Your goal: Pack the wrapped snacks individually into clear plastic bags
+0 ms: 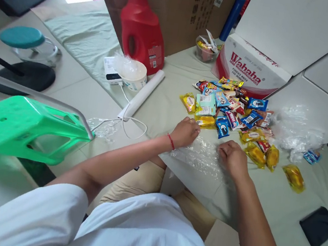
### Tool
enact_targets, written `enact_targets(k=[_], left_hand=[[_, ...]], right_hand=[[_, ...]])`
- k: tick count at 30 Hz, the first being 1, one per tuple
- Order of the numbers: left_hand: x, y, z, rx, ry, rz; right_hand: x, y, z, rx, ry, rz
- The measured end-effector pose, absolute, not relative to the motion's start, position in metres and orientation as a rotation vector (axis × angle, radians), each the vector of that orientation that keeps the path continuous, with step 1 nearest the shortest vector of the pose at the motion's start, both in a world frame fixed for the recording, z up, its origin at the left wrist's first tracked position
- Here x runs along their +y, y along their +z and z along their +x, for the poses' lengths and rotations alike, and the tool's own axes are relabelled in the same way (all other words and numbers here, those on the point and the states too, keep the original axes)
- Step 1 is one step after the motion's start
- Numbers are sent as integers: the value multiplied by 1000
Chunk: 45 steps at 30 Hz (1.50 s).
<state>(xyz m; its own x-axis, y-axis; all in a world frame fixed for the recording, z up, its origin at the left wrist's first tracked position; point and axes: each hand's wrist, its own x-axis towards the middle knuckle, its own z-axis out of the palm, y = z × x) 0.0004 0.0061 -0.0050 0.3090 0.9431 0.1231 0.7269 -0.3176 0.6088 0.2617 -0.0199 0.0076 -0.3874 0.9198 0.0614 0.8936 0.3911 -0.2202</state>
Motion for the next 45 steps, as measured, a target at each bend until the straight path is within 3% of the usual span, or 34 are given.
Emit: enact_targets(k=[5, 11, 14, 22, 32, 35, 40, 45], left_hand=[[24, 9, 5, 1411, 783, 1911], [38, 27, 35, 1359, 213, 1734], [31, 26, 40, 1112, 145, 1630], [-1, 11, 24, 1209, 657, 1168], [-28, -14, 14, 1352, 732, 1027], [-26, -13, 11, 1355, 655, 1070], [-29, 8, -7, 1636, 734, 1270], [-59, 45, 4, 1782, 1073, 1783]], right_hand=[[-39, 17, 270, -2513, 127, -1310], [-54, 27, 267, -2514, 106, -1159], [-61, 31, 270, -2490, 119, -1096], [-116, 21, 315, -2278, 122, -1207], [-123, -32, 390, -1966, 188, -1664], [-113, -21, 400, -1868, 266, -1713], [-109, 28, 363, -1477, 50, -1607], [-116, 23, 277, -1984, 335, -1422]])
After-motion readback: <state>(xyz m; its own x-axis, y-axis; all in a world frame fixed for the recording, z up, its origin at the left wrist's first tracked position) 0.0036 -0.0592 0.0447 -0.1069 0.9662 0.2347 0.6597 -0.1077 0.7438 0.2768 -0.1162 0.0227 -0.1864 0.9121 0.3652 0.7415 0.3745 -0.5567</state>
